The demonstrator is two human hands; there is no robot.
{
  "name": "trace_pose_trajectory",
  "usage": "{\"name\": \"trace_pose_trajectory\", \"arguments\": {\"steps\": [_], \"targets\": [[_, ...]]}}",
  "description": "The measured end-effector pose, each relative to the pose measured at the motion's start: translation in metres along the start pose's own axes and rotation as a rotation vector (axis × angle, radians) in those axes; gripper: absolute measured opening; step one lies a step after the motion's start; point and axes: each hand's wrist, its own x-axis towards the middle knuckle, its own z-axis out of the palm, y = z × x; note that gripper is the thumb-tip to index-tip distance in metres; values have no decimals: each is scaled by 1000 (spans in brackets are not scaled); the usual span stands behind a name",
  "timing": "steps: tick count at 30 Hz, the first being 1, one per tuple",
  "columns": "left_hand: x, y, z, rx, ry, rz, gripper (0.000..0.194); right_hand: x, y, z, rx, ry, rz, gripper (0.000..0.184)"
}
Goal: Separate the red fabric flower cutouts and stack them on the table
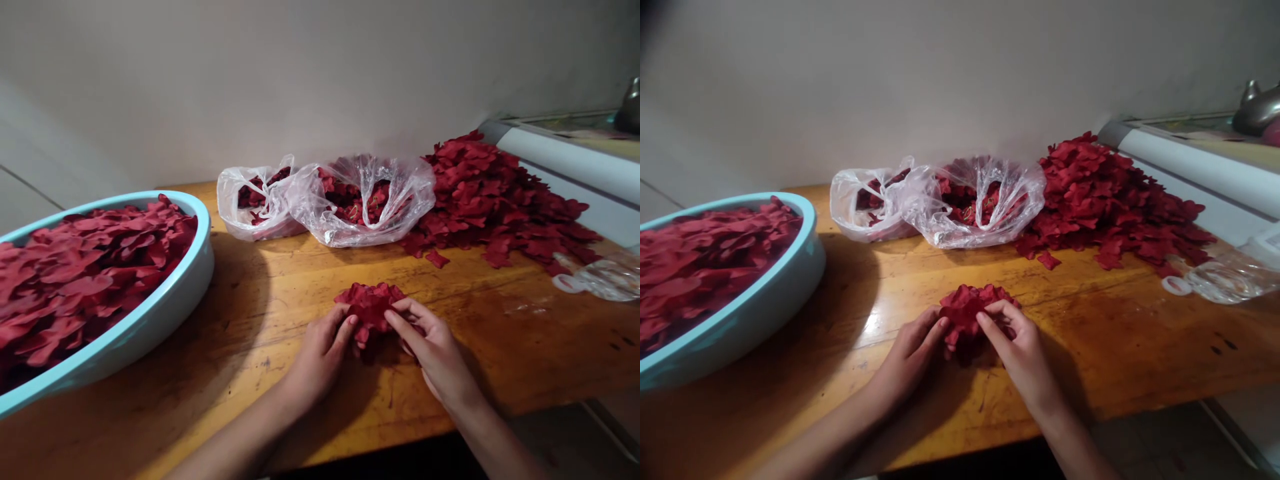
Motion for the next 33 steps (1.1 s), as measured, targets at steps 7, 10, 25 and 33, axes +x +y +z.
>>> {"name": "trace_pose_trajectory", "arguments": {"steps": [7, 10, 25, 33], "targets": [[4, -4, -6, -1, 223, -41, 35, 3, 0, -5, -94, 140, -129, 20], [7, -6, -6, 41, 264, -41, 37, 2, -5, -3, -182, 129, -215, 15], [16, -2, 2, 42, 168, 69, 47, 49, -41, -20, -408, -292, -431, 25], [25, -6, 9, 120, 134, 144, 41, 55, -30, -12, -227, -368, -216, 26]]}}
